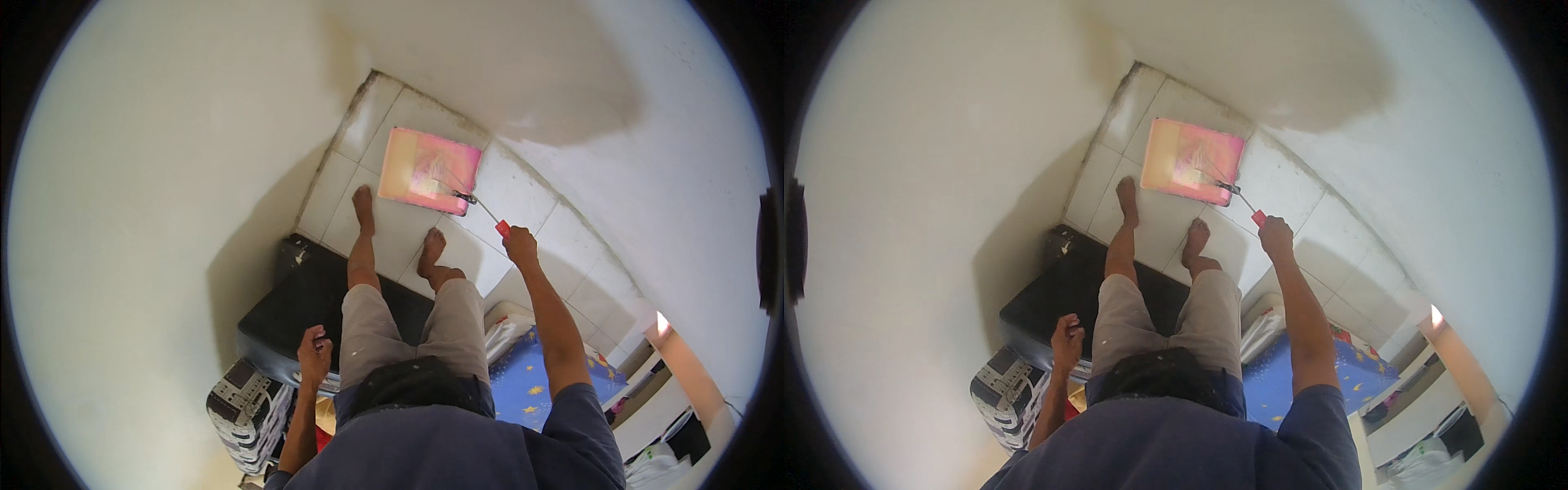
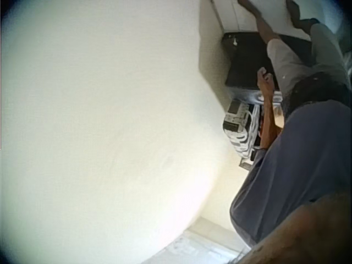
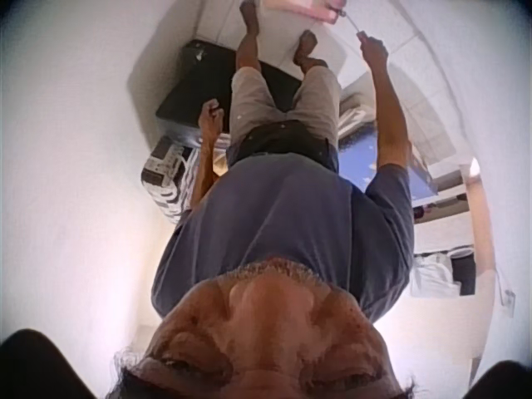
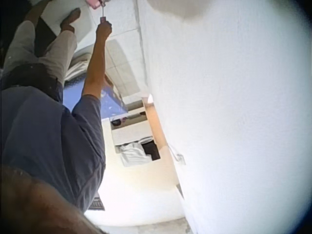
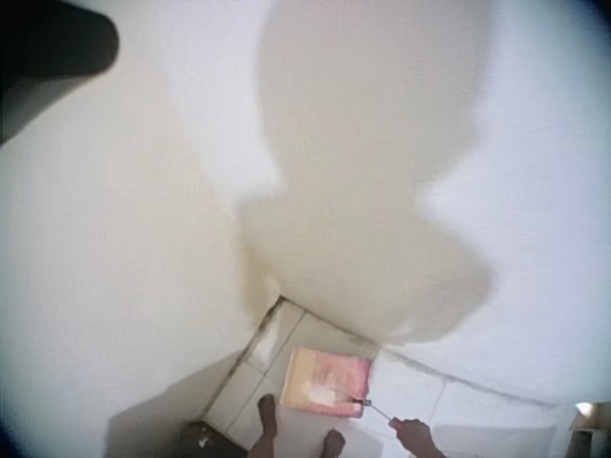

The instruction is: The person paints a wall using a roller. They dip the roller into a tray of pink paint and apply it to a light-colored interior wall with vertical strokes.

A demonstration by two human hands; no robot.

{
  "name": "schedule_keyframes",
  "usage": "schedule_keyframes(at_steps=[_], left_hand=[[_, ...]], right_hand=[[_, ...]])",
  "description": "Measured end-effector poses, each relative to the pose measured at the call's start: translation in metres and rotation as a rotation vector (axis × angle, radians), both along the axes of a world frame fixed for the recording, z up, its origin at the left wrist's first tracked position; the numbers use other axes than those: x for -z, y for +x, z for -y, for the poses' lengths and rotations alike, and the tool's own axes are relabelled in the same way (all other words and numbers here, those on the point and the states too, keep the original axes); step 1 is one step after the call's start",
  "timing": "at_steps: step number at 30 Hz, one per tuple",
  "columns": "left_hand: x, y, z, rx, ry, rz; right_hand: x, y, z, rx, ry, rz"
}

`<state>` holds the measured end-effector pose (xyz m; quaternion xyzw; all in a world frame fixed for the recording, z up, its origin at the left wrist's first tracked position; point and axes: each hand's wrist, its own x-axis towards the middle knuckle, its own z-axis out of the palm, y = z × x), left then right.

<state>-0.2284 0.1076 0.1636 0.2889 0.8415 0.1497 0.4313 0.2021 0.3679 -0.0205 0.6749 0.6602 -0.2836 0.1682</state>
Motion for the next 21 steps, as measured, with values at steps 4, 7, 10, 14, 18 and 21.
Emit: schedule_keyframes(at_steps=[4,7,10,14,18,21], left_hand=[[0.003,-0.008,-0.004,0.093,0.010,-0.097],[0.004,-0.019,-0.008,0.138,-0.008,-0.144],[0.001,-0.024,-0.019,0.218,-0.086,-0.174],[0.001,-0.033,-0.034,0.281,-0.034,-0.149],[-0.003,-0.034,-0.046,0.392,0.020,-0.140],[-0.006,-0.032,-0.048,0.435,0.042,-0.117]], right_hand=[[0.013,0.012,0.022,-0.034,0.047,0.058],[0.013,0.016,0.038,-0.008,0.106,0.054],[0.013,0.019,0.055,0.054,0.103,0.031],[0.004,0.021,0.078,0.081,0.122,0.057],[-0.001,0.033,0.107,0.179,0.123,0.030],[-0.008,0.041,0.128,0.273,0.069,0.001]])
